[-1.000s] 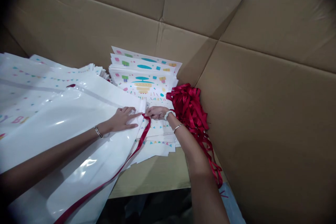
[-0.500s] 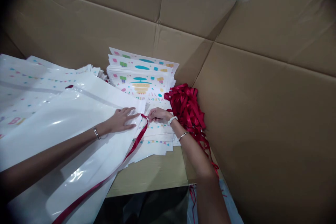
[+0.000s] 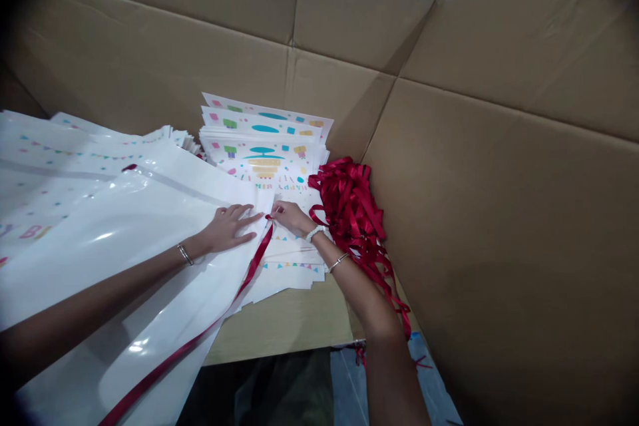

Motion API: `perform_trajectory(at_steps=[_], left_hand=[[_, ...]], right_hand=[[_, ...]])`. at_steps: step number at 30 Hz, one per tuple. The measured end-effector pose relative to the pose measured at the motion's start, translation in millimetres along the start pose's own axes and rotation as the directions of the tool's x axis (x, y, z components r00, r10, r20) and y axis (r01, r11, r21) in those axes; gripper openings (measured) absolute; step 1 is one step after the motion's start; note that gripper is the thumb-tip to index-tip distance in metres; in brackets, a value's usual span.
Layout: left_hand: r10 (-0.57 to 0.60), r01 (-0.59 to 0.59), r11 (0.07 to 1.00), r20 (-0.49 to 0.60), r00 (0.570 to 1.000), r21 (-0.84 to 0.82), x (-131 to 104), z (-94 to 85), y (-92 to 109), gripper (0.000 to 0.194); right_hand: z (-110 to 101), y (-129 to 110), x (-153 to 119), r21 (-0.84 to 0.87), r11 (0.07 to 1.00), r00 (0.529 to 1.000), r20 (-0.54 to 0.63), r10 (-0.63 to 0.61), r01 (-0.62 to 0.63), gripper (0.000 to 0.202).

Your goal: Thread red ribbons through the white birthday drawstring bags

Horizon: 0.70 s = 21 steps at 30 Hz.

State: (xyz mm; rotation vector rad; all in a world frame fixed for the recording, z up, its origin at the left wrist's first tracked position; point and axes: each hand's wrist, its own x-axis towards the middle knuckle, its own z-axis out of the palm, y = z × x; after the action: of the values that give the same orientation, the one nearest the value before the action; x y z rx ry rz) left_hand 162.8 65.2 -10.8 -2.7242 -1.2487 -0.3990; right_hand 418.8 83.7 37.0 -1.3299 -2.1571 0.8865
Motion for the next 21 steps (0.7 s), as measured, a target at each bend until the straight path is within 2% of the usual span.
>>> perform_trajectory(at_steps=[3,7,9,12,15,18,19,20,21], left_hand=[[0.0,0.0,1.0,-0.009,1.0,-0.004,0.6,0.3,1.7,0.058],[-0.003,0.003,1.0,0.007,1.0,0.018,1.1,-1.8,3.0,0.059],[-0.007,0.006,0.999,0.02,1.0,0.035,1.0,-2.6,3.2,0.059],[-0.007,0.006,0.999,0.03,1.0,0.053,0.7,-2.9,3.7,0.06],[-0.009,0.007,0.998,0.029,1.0,0.058,0.6,-3.3,4.8,0.061],[-0.009,0.007,0.998,0.035,0.999,0.058,0.7,-4.6,5.9,0.061],[-0.008,0.006,0.998,0.037,0.999,0.06,0.8,-5.1,6.2,0.061],[-0.005,0.003,0.998,0.039,0.999,0.062,1.0,-5.6,6.4,0.06],[-0.005,0.002,0.998,0.039,0.999,0.066,1.0,-5.9,6.6,0.06]], right_hand=[[10.3,-14.8,-9.5,-0.234,0.971,0.998,-0.047,0.04,-0.05,0.022],[26.4,-39.6,-16.5,-0.612,0.778,0.99,-0.115,0.086,-0.138,0.024],[29.5,-49.5,-17.9,-0.703,0.694,0.988,-0.115,0.103,-0.155,0.032],[19.6,-54.7,-21.3,-0.737,0.66,0.989,-0.094,0.117,-0.148,0.031],[-7.4,-46.9,-29.6,-0.655,0.721,0.975,-0.151,0.166,-0.224,0.027],[-41.0,-32.0,-41.6,-0.463,0.828,0.947,-0.205,0.248,-0.317,0.019],[-51.4,-26.9,-45.6,-0.341,0.885,0.946,-0.178,0.269,-0.316,0.018],[-60.9,-21.9,-49.5,-0.13,0.944,0.949,-0.127,0.288,-0.304,0.018],[-69.6,-17.1,-53.3,0.11,0.951,0.952,-0.069,0.298,-0.29,0.018]])
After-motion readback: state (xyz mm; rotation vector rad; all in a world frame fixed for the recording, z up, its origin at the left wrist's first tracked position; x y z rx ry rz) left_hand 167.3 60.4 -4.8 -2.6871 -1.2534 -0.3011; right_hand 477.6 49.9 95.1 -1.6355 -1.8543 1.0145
